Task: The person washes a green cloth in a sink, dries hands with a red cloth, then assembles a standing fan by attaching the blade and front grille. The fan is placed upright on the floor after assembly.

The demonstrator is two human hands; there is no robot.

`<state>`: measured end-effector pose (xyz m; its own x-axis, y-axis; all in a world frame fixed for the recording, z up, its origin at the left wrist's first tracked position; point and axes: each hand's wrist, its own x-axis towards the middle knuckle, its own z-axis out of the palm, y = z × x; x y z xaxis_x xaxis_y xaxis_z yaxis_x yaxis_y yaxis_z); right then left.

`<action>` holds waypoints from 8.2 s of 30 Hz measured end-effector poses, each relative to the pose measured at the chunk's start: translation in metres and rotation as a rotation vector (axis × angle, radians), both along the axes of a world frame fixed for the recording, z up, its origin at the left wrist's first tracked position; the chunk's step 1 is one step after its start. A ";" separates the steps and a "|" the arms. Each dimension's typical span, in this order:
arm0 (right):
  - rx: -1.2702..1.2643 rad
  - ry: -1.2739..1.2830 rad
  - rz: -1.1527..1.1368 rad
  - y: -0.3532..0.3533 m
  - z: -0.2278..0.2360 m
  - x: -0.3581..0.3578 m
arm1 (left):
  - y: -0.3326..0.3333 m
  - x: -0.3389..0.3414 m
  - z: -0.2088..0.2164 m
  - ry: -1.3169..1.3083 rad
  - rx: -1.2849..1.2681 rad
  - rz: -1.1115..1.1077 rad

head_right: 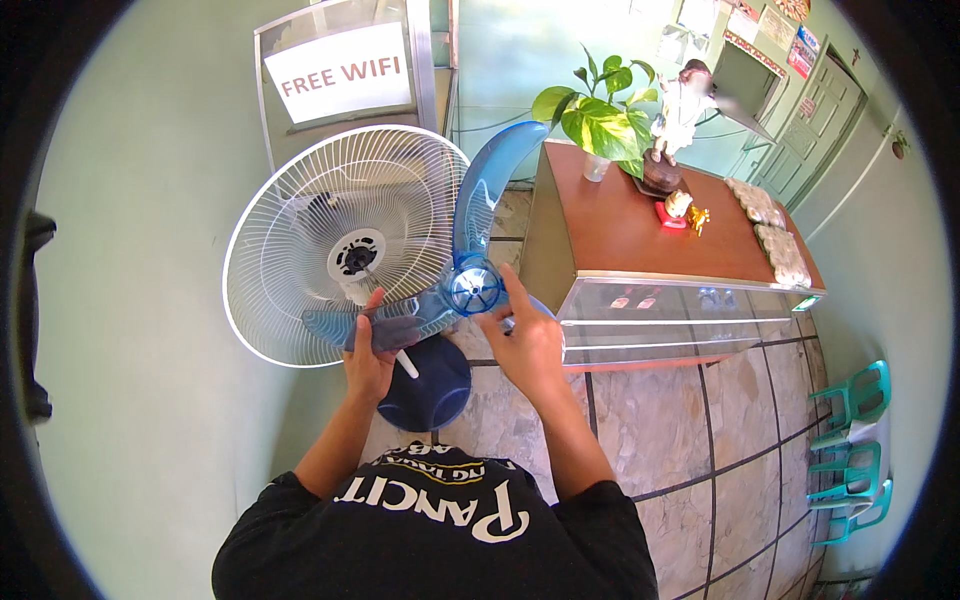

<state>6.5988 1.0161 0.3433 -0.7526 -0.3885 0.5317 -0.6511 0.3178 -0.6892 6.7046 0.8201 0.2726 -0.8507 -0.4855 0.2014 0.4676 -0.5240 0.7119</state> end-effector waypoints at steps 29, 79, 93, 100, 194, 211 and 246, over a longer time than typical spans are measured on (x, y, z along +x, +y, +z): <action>-0.007 -0.043 0.105 -0.066 -0.002 0.002 | -0.027 0.020 -0.031 0.003 -0.033 0.051; -0.568 -1.328 0.177 -0.233 -0.080 -0.006 | -0.358 -0.144 0.009 -0.515 -1.028 0.176; -1.065 -1.725 0.088 -0.147 -0.121 -0.013 | -0.364 0.014 0.108 -0.275 -0.888 0.678; -0.999 -1.743 0.359 -0.088 -0.158 -0.008 | -0.202 0.119 0.111 0.265 -0.599 0.003; -0.101 0.414 0.209 -0.193 -0.115 0.009 | -0.155 0.008 0.017 -0.478 -0.779 0.616; -0.279 -0.342 0.120 -0.208 -0.117 0.003 | -0.157 0.010 0.011 -0.588 -0.885 0.672; -0.210 0.179 0.095 -0.217 -0.133 -0.006 | -0.154 0.015 0.012 -0.497 -0.756 0.578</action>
<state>6.5928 0.7988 0.2107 -0.6048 -0.3196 0.7294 -0.7885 0.1121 -0.6047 6.7194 0.6660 0.2849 -0.6012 -0.7352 0.3130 0.0718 0.3405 0.9375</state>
